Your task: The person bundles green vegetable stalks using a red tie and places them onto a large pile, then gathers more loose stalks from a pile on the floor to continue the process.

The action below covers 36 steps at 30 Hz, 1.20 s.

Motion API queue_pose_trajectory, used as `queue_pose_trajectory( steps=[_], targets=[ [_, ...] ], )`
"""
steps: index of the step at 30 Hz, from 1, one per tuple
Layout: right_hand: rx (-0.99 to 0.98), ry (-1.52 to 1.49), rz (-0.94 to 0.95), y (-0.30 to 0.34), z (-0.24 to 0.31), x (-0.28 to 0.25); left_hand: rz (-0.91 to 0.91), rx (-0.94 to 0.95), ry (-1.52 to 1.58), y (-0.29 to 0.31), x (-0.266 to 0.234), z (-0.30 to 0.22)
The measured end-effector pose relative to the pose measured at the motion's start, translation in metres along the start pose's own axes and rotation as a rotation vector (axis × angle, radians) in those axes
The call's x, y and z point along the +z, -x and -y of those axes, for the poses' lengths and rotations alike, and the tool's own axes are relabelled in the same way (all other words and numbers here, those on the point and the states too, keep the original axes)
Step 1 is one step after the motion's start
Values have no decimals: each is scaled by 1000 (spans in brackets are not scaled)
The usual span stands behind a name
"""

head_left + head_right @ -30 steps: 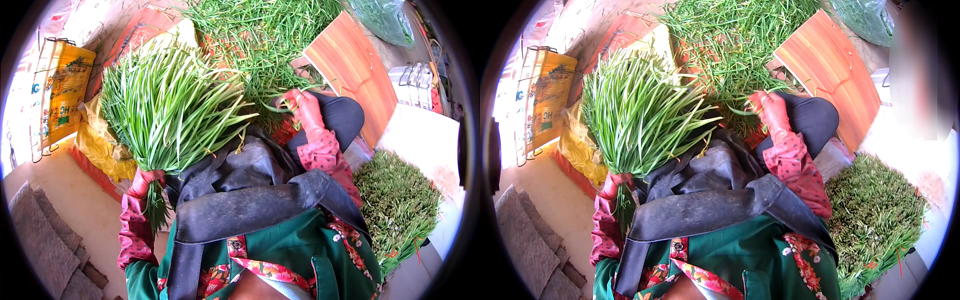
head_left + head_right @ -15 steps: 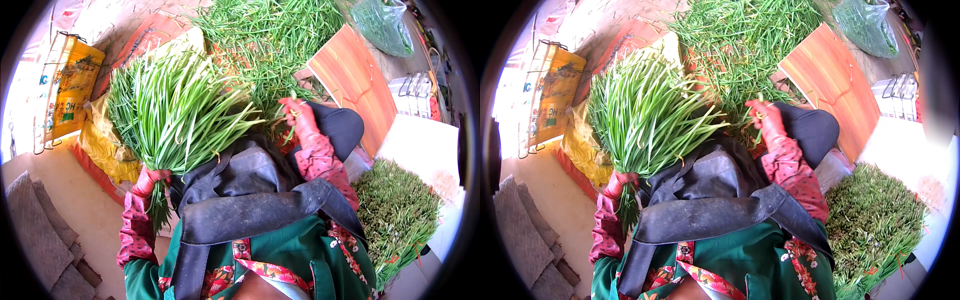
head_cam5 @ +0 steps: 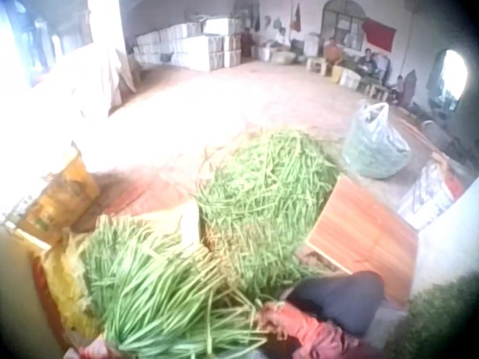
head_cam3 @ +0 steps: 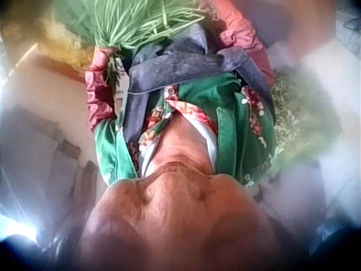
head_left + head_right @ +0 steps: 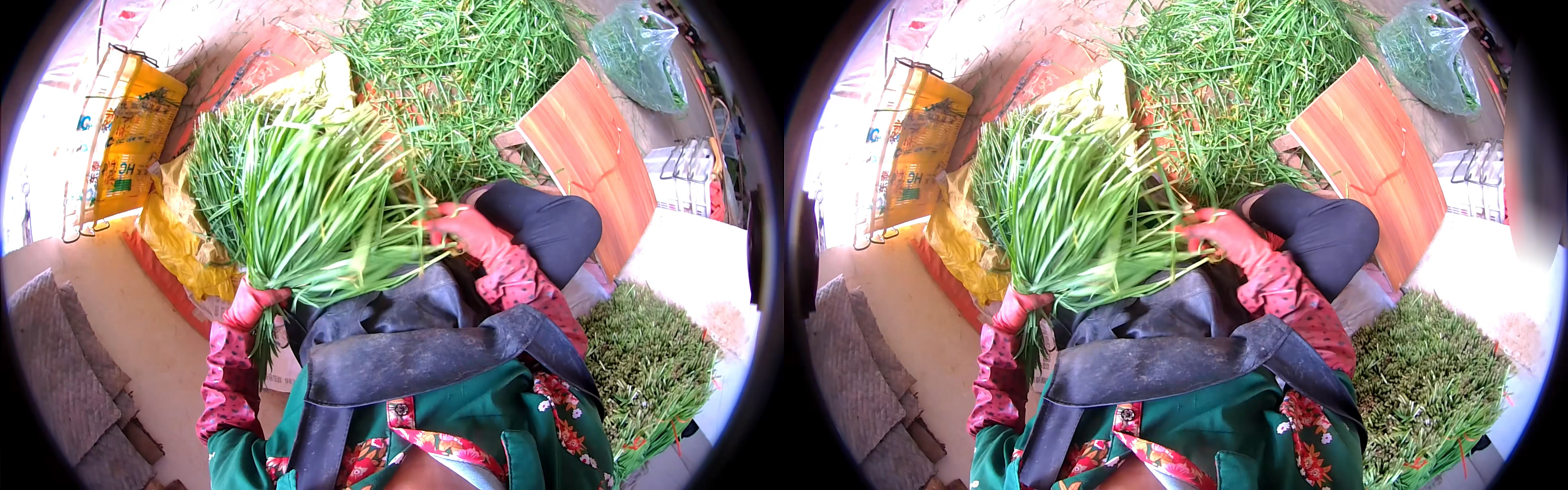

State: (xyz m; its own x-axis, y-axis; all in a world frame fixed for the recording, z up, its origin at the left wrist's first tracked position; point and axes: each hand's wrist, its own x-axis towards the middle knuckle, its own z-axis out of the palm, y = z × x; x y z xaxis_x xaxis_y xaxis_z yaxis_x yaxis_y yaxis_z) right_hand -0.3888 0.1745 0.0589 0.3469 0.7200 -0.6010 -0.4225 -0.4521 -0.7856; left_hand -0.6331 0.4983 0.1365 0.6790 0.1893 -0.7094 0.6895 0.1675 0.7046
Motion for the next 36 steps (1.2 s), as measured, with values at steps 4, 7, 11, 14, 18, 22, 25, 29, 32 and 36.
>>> queue_pose_trajectory(
  steps=[4,7,11,14,18,22,25,29,32,36],
  targets=[
    [97,-321,-516,5,-22,-56,-3,-67,-137,-7,3,-9],
    [-181,-205,-484,-5,43,-55,40,-42,-193,-11,4,-12],
    [-255,212,-293,-49,103,-17,21,18,-259,-15,9,-17],
    [-243,166,53,-30,139,34,27,37,-377,-14,-6,-2],
    [-346,-125,-44,-29,55,3,76,-30,-234,-16,-11,4],
    [-169,-740,-327,-24,12,-39,108,228,-441,-17,-3,-6],
    [-174,-482,-480,-6,42,-61,111,90,-355,-16,-3,-14],
    [-45,284,-88,-19,118,3,77,38,-309,-15,-4,-7],
    [-488,336,-277,-52,107,39,134,-4,-402,-16,-2,-18],
    [-258,-293,-529,-42,76,-10,88,-82,-231,-7,5,-32]
  ],
)
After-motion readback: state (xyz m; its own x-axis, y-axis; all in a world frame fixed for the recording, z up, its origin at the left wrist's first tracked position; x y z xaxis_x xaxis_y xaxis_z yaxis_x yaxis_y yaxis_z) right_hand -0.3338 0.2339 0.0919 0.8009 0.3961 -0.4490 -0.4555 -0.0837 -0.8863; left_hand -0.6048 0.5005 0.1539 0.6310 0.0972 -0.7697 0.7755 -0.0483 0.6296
